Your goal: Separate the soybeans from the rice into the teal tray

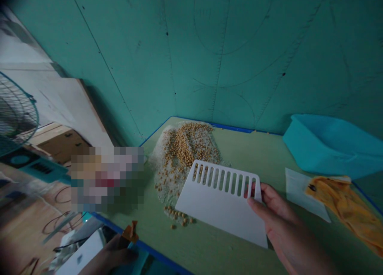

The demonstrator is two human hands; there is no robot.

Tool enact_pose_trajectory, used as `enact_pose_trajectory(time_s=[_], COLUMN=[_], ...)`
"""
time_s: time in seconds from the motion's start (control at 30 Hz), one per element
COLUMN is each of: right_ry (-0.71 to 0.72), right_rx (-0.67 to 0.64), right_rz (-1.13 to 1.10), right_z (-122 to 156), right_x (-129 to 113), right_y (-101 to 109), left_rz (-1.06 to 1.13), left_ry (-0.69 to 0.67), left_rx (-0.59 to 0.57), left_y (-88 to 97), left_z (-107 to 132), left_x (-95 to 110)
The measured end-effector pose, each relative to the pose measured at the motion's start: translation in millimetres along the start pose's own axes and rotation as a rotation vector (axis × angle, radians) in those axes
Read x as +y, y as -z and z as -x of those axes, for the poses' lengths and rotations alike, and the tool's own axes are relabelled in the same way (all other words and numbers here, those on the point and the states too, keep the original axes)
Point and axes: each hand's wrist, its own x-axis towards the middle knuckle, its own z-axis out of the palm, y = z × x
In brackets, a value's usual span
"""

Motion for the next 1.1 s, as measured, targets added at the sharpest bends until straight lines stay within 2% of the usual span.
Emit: enact_pose_trajectory(time_s=[0.1,0.17,0.27,0.4,0.5,0.63,0.7,0.97,1.1], right_ry=[-0.042,-0.062,-0.065,-0.039,-0.035,-0.039,-0.033,-0.023,-0.065], right_rx=[-0.055,-0.031,0.0,-0.057,-0.074,-0.077,-0.071,-0.048,-0.084], right_rz=[0.01,0.004,0.0,0.045,0.066,0.09,0.114,0.158,0.151], right_z=[1,3,4,1,0,2,2,1,3], right_x=[1,1,1,2,4,5,6,6,6], right_y=[0,-2,-3,0,2,2,1,1,2], left_rz=[-0.042,-0.015,0.088,0.101,0.097,0.135,0.157,0.251,0.249], left_ry=[-0.026,-0.053,-0.024,0.019,0.01,-0.037,-0.03,0.053,0.008], left_rx=[0.009,-0.005,-0.034,0.03,0.058,0.052,0.036,-0.07,-0.076], left_y=[3.0,2.1,-4.1,-9.6,-2.9,9.8,10.1,-23.1,-27.6], left_z=[1,2,4,2,-3,-11,-12,10,15], left_x=[3,5,9,11,6,-5,-9,2,0])
